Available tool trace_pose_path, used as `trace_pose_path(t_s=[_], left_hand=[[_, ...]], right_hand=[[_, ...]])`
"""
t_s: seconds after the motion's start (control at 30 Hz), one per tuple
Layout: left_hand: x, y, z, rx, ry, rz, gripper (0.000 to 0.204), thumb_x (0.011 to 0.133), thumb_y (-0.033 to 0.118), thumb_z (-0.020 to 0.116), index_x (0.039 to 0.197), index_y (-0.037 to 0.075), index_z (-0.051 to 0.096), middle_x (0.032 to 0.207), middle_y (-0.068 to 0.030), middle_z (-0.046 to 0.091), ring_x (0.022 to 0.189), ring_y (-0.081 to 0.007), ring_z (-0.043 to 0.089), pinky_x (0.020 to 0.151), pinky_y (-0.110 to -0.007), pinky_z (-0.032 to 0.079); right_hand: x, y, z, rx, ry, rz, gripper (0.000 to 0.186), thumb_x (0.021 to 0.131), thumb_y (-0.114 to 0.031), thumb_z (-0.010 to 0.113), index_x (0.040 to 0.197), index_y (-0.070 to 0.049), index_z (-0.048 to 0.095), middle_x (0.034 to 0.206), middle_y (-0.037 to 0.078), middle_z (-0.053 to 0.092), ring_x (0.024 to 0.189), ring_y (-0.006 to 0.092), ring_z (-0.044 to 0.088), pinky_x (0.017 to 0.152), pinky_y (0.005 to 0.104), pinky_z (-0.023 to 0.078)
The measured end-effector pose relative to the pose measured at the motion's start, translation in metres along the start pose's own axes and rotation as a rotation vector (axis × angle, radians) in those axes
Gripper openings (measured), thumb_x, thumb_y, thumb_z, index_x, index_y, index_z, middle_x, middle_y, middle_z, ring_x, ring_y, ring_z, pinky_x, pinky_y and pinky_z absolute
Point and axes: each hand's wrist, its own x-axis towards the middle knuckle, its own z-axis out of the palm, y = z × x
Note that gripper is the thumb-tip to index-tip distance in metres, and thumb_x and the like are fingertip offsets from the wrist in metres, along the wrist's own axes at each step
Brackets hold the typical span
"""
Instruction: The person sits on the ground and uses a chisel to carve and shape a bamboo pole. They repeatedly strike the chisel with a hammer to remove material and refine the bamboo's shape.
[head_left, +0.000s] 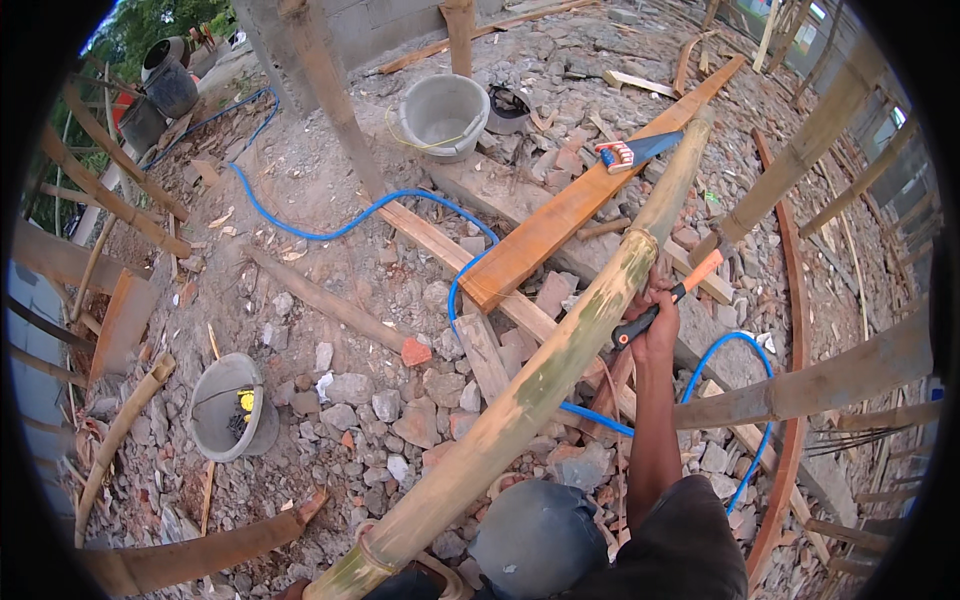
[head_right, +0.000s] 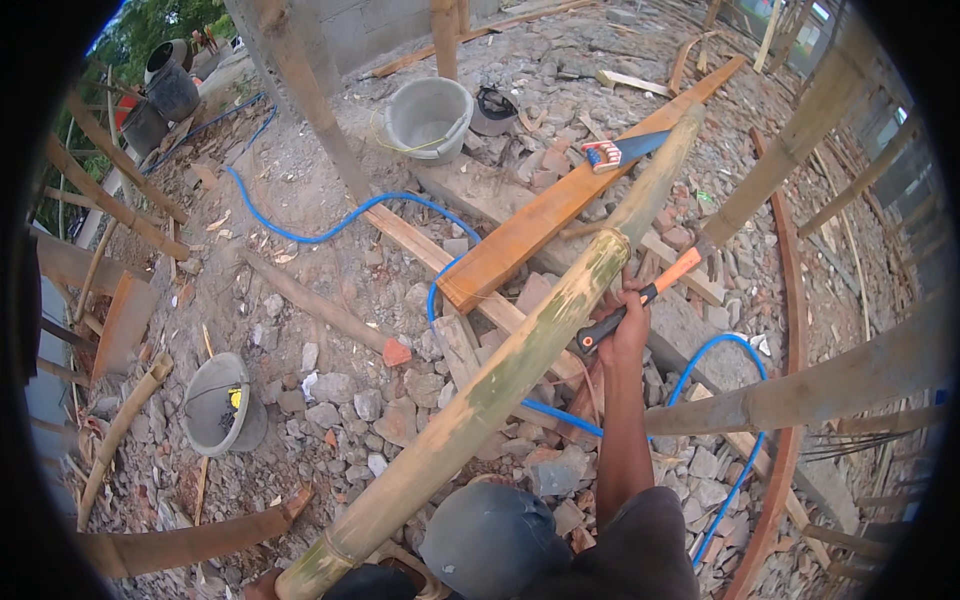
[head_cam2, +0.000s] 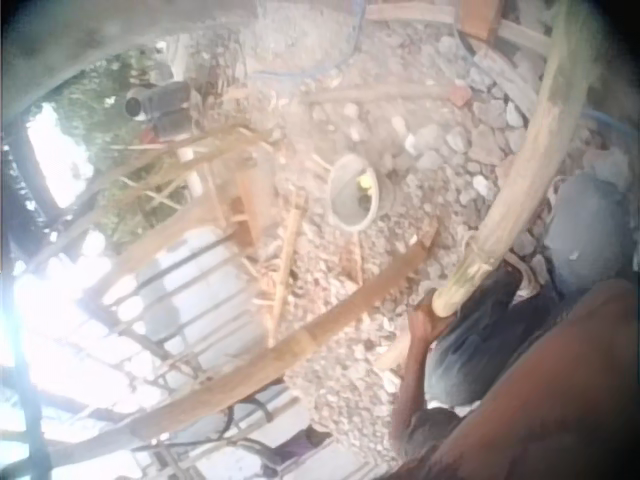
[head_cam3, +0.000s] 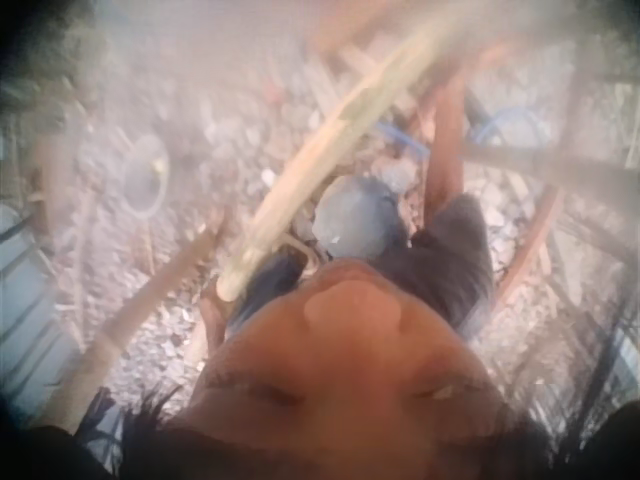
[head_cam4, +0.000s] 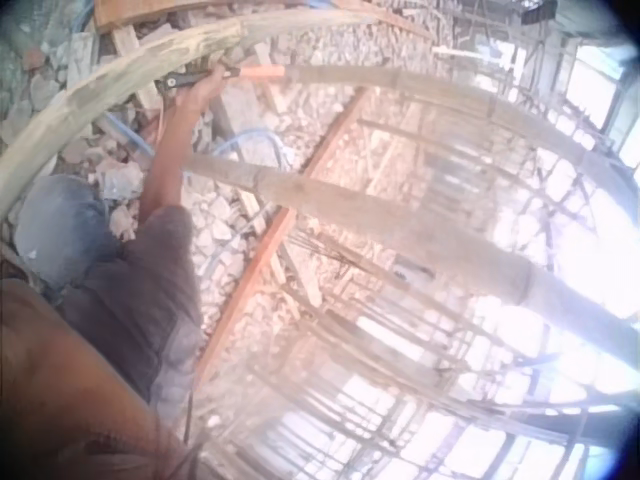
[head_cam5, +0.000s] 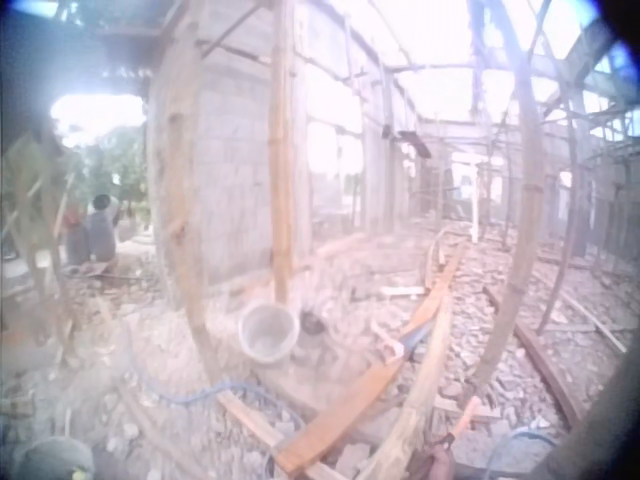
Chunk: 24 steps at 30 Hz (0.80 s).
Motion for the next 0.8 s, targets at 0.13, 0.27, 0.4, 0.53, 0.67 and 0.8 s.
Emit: trace_pose_path(t_s=[0.13,0.27,0.4,0.53,0.67,0.8], left_hand=[[0.123,0.083,-0.029,-0.212,-0.001,0.166,0.063,0.057,0.047,0.083,0.102,0.004,0.072,0.091,-0.0199,0.073,0.083,-0.0349,0.073,0.081,-0.044,0.058],[0.323,0.277,-0.011,-0.1,-0.029,0.308,0.063,0.058,0.047,0.078,0.102,0.003,0.071,0.091,-0.0228,0.073,0.084,-0.037,0.072,0.077,-0.044,0.059],[0.429,0.499,-0.04,-0.396,0.209,0.48,0.069,0.064,0.042,0.086,0.114,0.0,0.063,0.102,-0.0197,0.072,0.098,-0.035,0.07,0.09,-0.048,0.053],[0.424,0.568,-0.033,-0.398,0.138,0.769,0.062,0.075,0.044,0.077,0.125,0.01,0.061,0.126,-0.0141,0.059,0.124,-0.0318,0.055,0.1,-0.054,0.043],[0.366,0.484,-0.007,-0.306,0.357,1.204,0.034,0.08,0.034,0.073,0.105,0.012,0.068,0.116,-0.0098,0.062,0.113,-0.0281,0.061,0.088,-0.047,0.049],[0.305,0.279,-0.028,-0.149,0.133,1.105,0.024,0.085,0.029,0.069,0.105,0.015,0.069,0.102,-0.0062,0.066,0.098,-0.0281,0.067,0.082,-0.045,0.052]], right_hand=[[0.026,-0.032,0.099,-0.372,0.262,-0.236,0.02,0.084,0.0,0.054,0.103,-0.003,0.059,0.109,0.007,0.053,0.093,0.0166,0.059,0.073,0.0287,0.053],[-0.022,-0.049,0.113,-0.728,0.167,-0.411,0.018,0.084,0.007,0.052,0.097,0.0,0.061,0.138,0.021,0.042,0.135,0.0321,0.047,0.098,0.0377,0.049],[-0.073,0.002,0.097,-0.772,-0.031,-0.471,0.014,0.088,0.012,0.053,0.094,0.0,0.057,0.161,0.028,0.023,0.146,0.041,0.033,0.105,0.0471,0.047],[-0.135,0.003,0.039,-0.961,-0.071,-0.336,0.011,0.087,0.012,0.049,0.094,0.004,0.054,0.152,0.027,0.035,0.132,0.0378,0.051,0.084,0.0403,0.061],[-0.182,-0.026,-0.054,-1.135,0.017,-0.103,0.019,0.088,0.007,0.051,0.107,0.006,0.053,0.127,0.019,0.053,0.074,0.0166,0.062,0.048,0.022,0.048],[-0.198,-0.033,-0.05,-1.23,-0.033,0.054,0.022,0.093,0.001,0.053,0.114,0.0,0.057,0.068,0.001,0.051,0.051,0.0065,0.045,0.045,0.0214,0.034]])
